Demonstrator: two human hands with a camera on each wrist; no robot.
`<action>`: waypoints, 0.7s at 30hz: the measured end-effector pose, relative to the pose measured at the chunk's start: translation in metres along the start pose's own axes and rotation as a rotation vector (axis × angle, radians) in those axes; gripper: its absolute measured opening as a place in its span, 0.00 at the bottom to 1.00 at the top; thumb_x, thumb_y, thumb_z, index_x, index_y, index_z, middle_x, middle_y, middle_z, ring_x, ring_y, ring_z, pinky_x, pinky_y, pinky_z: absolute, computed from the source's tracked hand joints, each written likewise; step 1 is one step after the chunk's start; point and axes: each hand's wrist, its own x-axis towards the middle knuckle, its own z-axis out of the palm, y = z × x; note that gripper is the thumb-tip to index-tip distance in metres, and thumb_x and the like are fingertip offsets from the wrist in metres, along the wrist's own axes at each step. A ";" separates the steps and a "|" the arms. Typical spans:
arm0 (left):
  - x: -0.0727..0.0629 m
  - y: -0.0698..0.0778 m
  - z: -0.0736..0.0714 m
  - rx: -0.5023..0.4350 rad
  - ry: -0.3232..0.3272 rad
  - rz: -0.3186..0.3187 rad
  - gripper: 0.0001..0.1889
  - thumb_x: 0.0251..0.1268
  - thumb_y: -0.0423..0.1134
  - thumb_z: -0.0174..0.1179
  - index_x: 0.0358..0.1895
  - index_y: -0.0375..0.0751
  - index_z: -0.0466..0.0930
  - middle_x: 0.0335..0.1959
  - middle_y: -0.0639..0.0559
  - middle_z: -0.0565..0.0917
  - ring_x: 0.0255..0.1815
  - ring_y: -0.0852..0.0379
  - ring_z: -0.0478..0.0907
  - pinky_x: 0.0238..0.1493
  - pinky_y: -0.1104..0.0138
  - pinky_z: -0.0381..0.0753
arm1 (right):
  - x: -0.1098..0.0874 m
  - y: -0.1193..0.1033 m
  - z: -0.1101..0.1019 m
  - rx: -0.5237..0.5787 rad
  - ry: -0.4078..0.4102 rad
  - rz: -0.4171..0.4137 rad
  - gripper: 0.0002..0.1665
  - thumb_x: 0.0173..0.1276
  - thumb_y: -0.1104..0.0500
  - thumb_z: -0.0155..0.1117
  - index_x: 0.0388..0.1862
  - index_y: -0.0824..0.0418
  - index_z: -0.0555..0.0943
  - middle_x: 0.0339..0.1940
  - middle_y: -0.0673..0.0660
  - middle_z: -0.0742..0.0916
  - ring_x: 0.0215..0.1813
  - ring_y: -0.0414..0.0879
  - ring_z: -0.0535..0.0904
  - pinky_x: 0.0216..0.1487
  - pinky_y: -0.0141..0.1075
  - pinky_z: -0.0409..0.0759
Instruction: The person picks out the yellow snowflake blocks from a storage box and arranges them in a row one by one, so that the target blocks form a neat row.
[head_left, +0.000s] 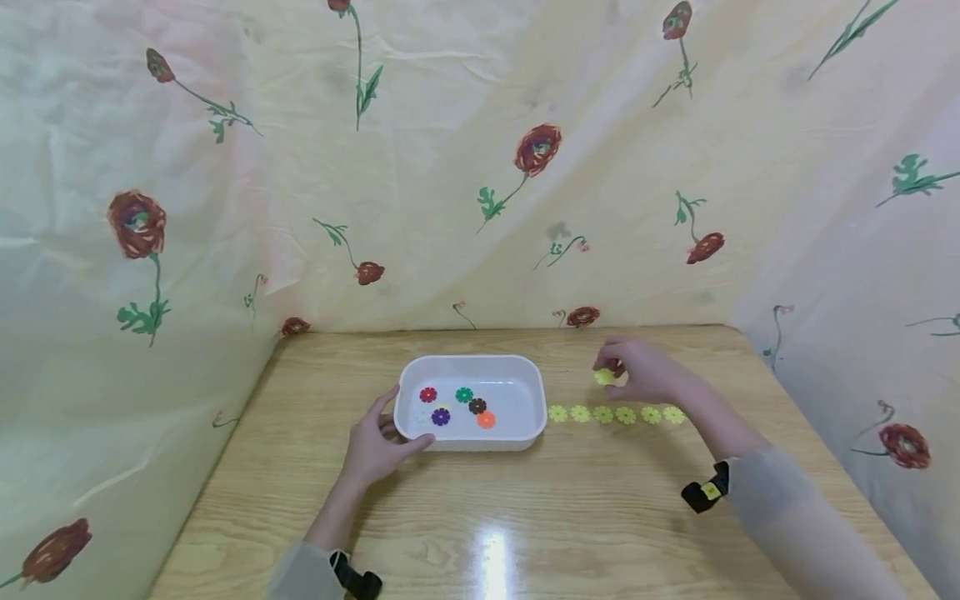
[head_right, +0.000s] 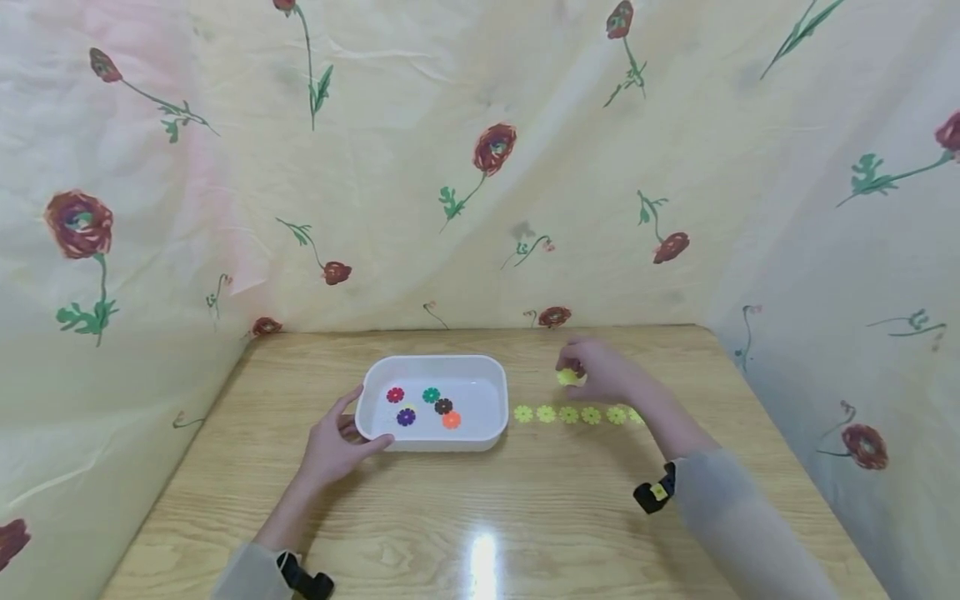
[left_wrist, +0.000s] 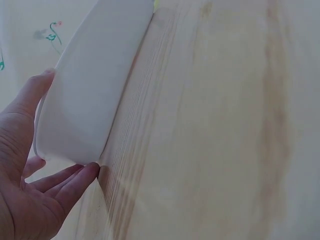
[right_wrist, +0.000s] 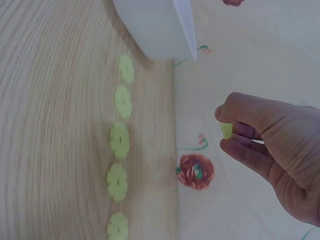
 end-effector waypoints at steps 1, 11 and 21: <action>0.001 0.000 0.000 -0.004 -0.002 0.006 0.58 0.49 0.53 0.86 0.84 0.49 0.62 0.68 0.35 0.82 0.64 0.38 0.85 0.61 0.53 0.90 | -0.004 0.003 -0.002 -0.002 0.011 0.005 0.13 0.59 0.66 0.79 0.44 0.62 0.88 0.41 0.54 0.86 0.41 0.44 0.85 0.43 0.38 0.89; -0.001 -0.006 -0.001 0.008 0.006 0.003 0.58 0.50 0.54 0.85 0.84 0.49 0.62 0.67 0.34 0.83 0.64 0.38 0.85 0.62 0.53 0.89 | -0.042 0.033 -0.007 -0.004 0.065 0.089 0.15 0.58 0.65 0.80 0.44 0.63 0.87 0.39 0.53 0.87 0.39 0.45 0.86 0.41 0.45 0.91; 0.003 -0.008 0.001 0.011 0.006 0.002 0.59 0.48 0.57 0.85 0.84 0.52 0.62 0.68 0.37 0.83 0.64 0.40 0.85 0.62 0.53 0.89 | -0.078 0.068 -0.006 -0.016 0.084 0.191 0.14 0.59 0.64 0.82 0.41 0.65 0.88 0.37 0.54 0.88 0.38 0.46 0.86 0.39 0.41 0.91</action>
